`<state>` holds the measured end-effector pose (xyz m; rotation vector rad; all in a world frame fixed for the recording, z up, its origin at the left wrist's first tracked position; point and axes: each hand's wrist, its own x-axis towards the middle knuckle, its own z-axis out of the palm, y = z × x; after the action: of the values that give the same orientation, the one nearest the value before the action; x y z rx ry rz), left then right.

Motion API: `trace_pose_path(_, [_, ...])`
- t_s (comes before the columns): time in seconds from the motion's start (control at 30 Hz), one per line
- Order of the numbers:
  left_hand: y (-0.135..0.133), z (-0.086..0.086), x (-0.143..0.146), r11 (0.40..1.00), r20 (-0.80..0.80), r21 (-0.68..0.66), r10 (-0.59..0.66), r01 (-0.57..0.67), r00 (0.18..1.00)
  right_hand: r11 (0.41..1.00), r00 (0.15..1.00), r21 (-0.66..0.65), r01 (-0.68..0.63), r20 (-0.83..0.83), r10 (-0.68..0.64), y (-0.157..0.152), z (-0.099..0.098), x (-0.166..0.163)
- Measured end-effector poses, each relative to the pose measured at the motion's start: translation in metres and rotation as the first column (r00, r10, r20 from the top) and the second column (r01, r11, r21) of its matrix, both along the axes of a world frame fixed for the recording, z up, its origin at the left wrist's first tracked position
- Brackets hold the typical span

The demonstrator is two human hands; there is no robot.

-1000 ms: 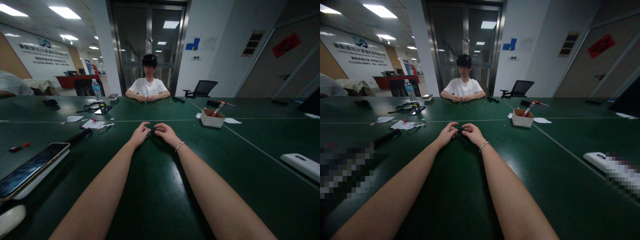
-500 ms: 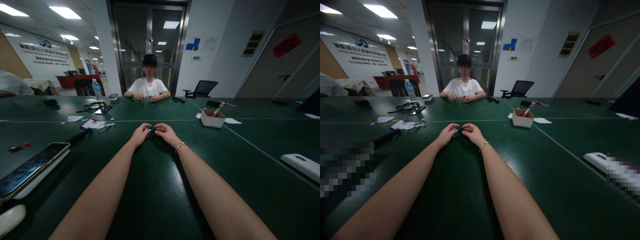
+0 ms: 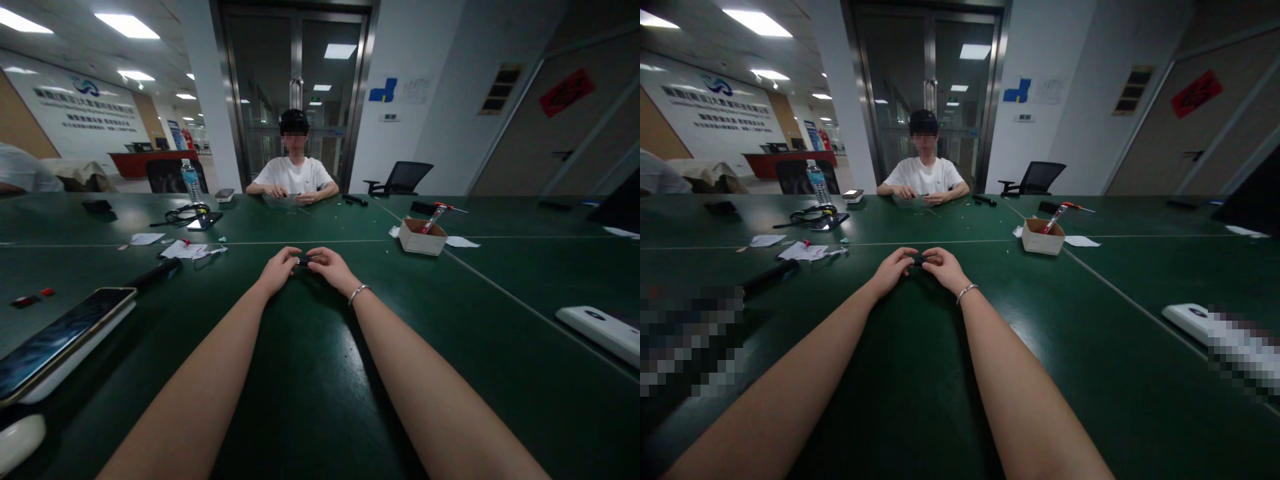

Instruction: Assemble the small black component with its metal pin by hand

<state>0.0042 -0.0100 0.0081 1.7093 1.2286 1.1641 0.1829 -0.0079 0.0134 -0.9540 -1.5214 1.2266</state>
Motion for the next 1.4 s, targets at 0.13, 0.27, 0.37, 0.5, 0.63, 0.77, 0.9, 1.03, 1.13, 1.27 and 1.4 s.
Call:
trace_pose_path(0.13, [-0.0011,0.0014,-0.0013,0.999,-0.031,-0.013,-0.039,0.038,0.999,1.000,1.000,0.010,0.002,0.006,-0.002,0.0006,-0.0009,0.0002])
trace_pose_path(0.27, [0.0006,0.0002,-0.0025,1.000,-0.027,-0.003,-0.031,0.031,0.999,1.000,1.000,0.015,0.008,0.011,-0.008,0.0001,-0.0011,0.0006])
trace_pose_path(0.37, [0.0016,-0.0012,-0.0023,1.000,-0.002,-0.003,-0.028,0.028,1.000,1.000,1.000,0.016,0.001,0.008,-0.001,0.0001,-0.0014,0.0009])
trace_pose_path(0.5, [0.0005,-0.0003,-0.0016,0.999,-0.017,-0.031,-0.021,0.020,1.000,1.000,1.000,0.027,0.001,0.007,-0.002,0.0011,-0.0022,0.0012])
trace_pose_path(0.63, [-0.0006,0.0022,-0.0025,0.999,0.000,-0.025,0.038,-0.038,0.999,1.000,1.000,0.024,0.012,0.011,-0.012,0.0010,-0.0016,0.0012])
trace_pose_path(0.77, [0.0001,0.0014,-0.0025,0.999,0.012,-0.008,0.038,-0.038,0.999,1.000,1.000,0.016,0.011,0.011,-0.012,-0.0003,-0.0003,0.0011])
trace_pose_path(0.9, [0.0003,-0.0004,-0.0015,0.999,-0.007,-0.002,0.040,-0.040,0.999,1.000,1.000,0.013,0.007,0.008,-0.007,-0.0008,-0.0002,0.0012])
trace_pose_path(1.03, [0.0001,-0.0007,-0.0021,1.000,-0.010,-0.003,0.012,-0.012,1.000,1.000,1.000,0.017,0.012,0.004,-0.012,-0.0007,-0.0006,0.0011])
trace_pose_path(1.13, [0.0009,-0.0016,-0.0031,1.000,-0.023,-0.006,-0.012,0.012,1.000,1.000,1.000,0.016,0.011,0.006,-0.011,-0.0010,-0.0005,0.0009])
trace_pose_path(1.27, [0.0022,-0.0029,-0.0032,1.000,-0.028,-0.001,-0.029,0.029,0.999,1.000,1.000,0.013,0.012,0.006,-0.012,-0.0012,-0.0002,0.0008])
trace_pose_path(1.4, [0.0013,-0.0025,-0.0025,1.000,-0.047,0.017,-0.024,0.025,0.999,1.000,1.000,0.012,-0.006,0.001,0.006,-0.0009,-0.0001,0.0012])
